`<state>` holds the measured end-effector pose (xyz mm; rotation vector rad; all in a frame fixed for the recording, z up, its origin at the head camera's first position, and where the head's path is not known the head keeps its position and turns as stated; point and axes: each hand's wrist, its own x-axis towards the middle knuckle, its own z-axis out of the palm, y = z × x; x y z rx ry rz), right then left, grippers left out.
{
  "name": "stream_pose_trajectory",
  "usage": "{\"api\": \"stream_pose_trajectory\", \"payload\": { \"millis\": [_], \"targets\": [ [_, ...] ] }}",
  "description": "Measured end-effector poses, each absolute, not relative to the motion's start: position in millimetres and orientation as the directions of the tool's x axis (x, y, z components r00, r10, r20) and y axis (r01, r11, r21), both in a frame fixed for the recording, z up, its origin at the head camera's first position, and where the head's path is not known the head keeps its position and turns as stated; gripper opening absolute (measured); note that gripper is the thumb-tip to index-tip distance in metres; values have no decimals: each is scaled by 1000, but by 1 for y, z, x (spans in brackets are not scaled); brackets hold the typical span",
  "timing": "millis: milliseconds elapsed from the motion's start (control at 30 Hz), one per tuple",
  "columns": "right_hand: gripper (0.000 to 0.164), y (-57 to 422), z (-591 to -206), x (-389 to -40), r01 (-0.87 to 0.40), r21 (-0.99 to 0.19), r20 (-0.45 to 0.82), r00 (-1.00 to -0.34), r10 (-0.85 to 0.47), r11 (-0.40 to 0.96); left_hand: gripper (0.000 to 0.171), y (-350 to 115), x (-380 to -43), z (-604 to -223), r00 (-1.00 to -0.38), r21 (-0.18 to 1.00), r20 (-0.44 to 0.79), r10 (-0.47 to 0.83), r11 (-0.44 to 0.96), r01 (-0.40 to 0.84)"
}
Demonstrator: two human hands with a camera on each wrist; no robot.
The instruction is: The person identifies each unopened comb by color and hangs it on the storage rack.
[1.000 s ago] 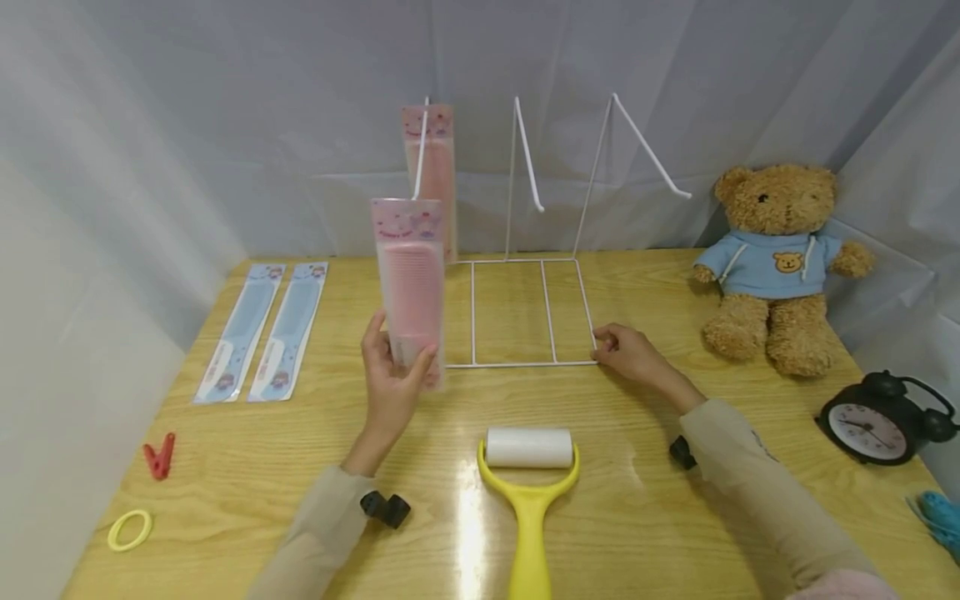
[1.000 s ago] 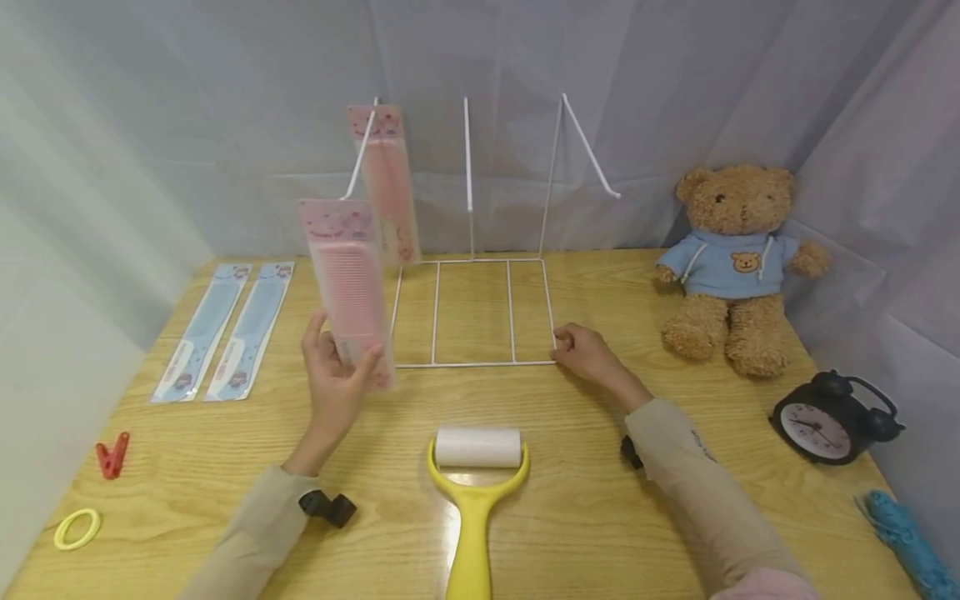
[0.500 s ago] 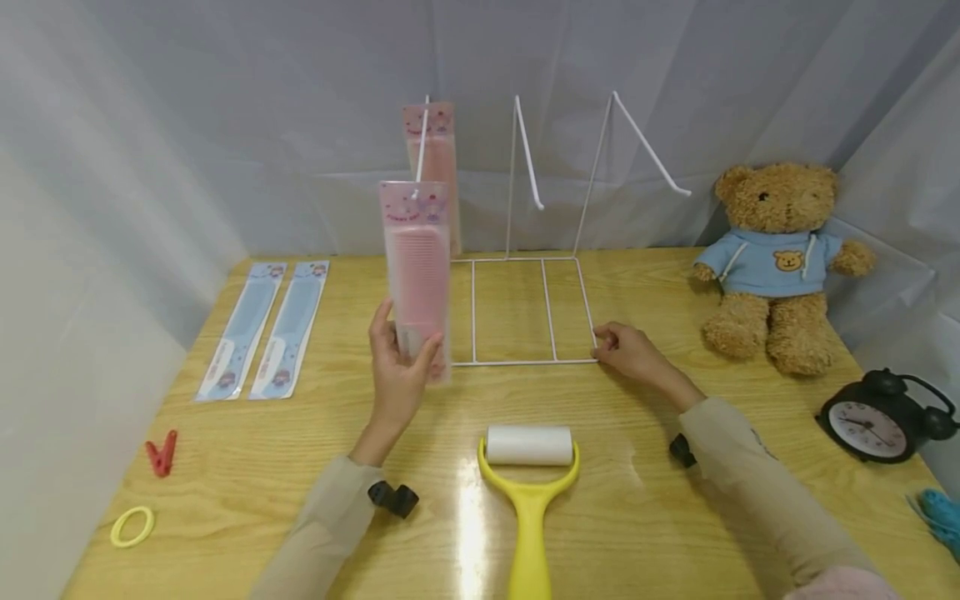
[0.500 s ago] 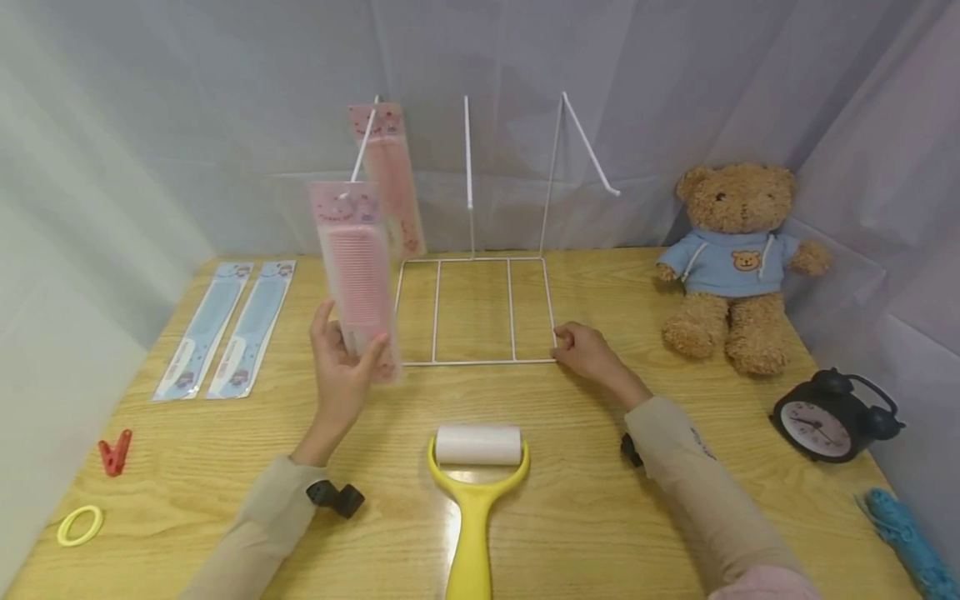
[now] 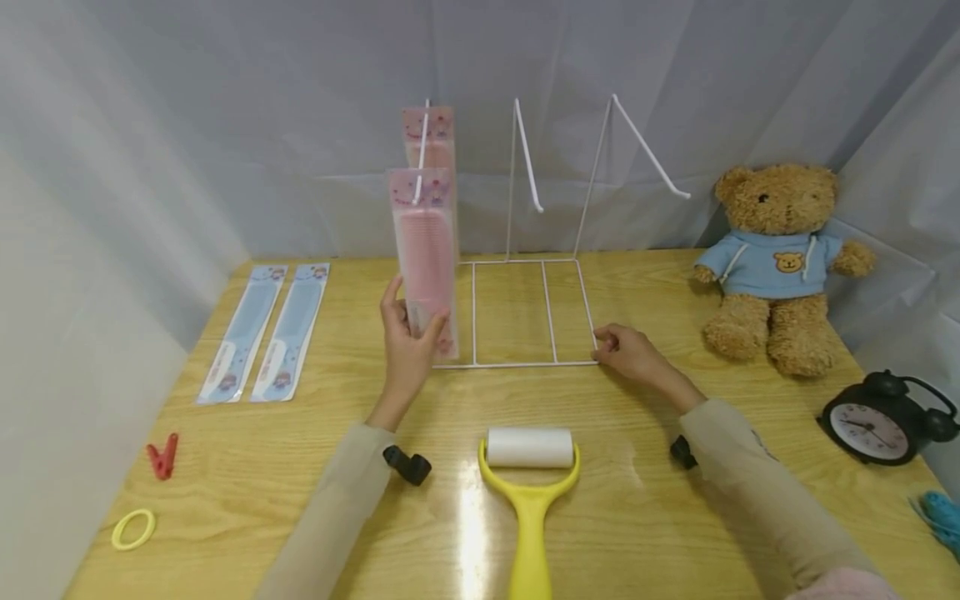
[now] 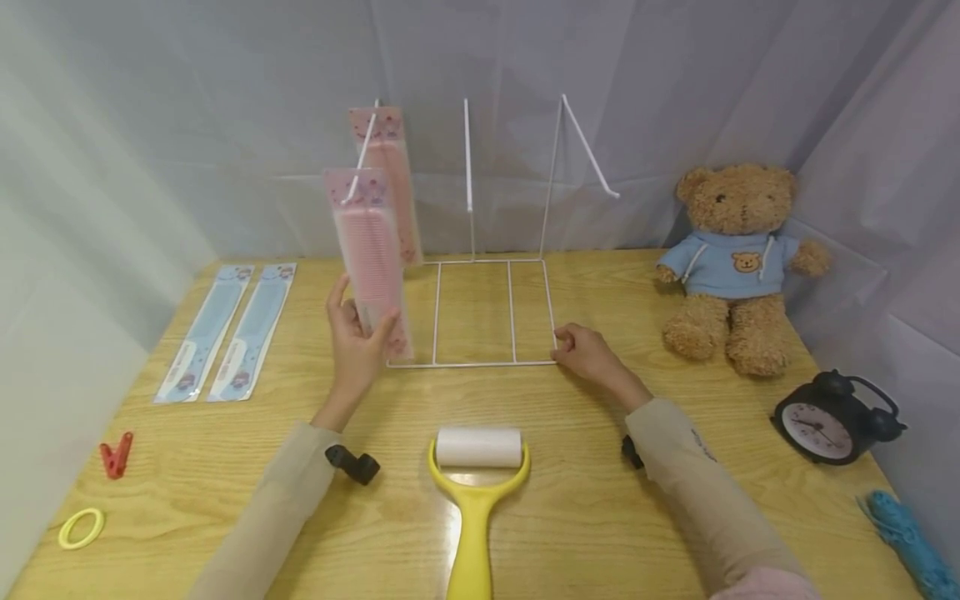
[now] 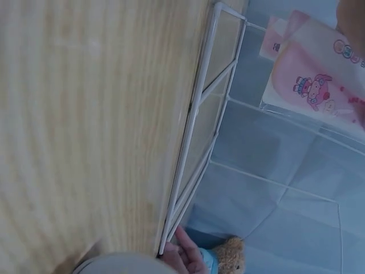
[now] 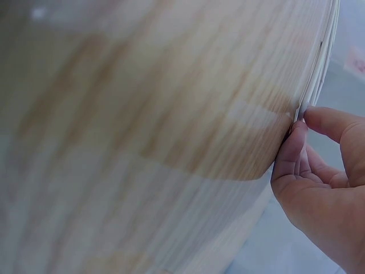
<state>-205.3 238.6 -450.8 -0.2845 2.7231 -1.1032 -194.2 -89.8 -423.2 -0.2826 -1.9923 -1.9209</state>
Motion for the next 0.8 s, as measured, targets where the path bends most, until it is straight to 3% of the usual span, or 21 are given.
{"api": "stream_pose_trajectory", "payload": {
  "millis": [467, 800],
  "targets": [
    [42, 239, -452, -205, -102, -707, -106, -963, -247, 700, 74, -85, -248, -421, -940, 946, 320, -119, 90, 311],
    [40, 239, -451, -206, -109, -725, -99, -960, -260, 680, 75, -85, -265, -421, -947, 956, 291, -135, 72, 283]
  ]
}}
